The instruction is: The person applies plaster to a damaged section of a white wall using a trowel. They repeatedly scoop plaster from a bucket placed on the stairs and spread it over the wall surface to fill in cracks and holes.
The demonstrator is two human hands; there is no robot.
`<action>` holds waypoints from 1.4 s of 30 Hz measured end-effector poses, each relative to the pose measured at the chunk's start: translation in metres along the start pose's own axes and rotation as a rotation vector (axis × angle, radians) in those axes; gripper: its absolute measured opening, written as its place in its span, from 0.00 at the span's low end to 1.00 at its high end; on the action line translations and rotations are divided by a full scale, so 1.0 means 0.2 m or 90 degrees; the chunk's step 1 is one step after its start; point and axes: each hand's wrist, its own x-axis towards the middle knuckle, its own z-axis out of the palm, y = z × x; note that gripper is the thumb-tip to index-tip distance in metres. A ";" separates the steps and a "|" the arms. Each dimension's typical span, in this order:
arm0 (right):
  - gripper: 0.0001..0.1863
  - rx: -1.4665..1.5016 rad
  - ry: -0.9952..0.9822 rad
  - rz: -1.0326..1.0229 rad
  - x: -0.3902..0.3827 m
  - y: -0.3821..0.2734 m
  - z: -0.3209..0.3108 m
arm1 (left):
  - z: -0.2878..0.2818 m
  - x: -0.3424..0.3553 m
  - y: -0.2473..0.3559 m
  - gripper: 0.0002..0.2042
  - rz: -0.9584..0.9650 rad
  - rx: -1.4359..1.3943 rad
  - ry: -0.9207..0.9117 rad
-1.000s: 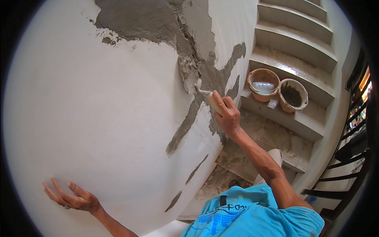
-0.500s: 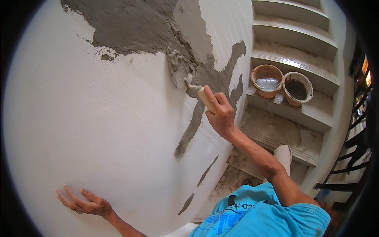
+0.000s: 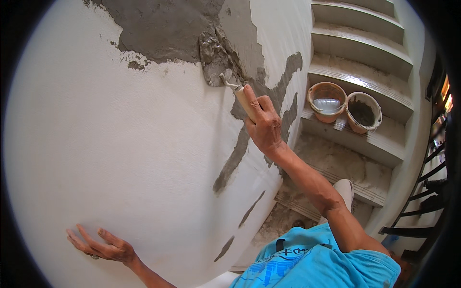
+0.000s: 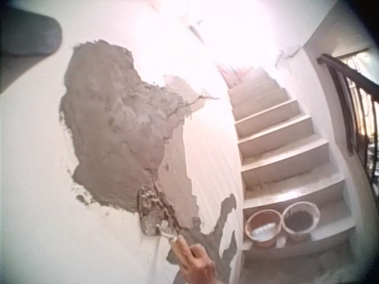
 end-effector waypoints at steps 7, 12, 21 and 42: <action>0.51 0.036 -0.070 -0.012 -0.23 0.00 -0.12 | 0.00 0.00 -0.02 0.24 0.019 0.011 0.011; 0.49 0.062 -0.130 0.058 -0.39 0.08 -0.31 | 0.03 0.01 0.00 0.23 0.015 -0.014 0.028; 0.37 0.108 -0.118 0.317 -0.60 0.45 -0.90 | -0.04 0.02 0.01 0.20 0.105 0.006 0.100; 0.29 -0.471 -0.192 0.340 -0.33 1.76 -2.02 | -0.15 -0.75 3.36 0.25 -0.449 -1.323 -1.291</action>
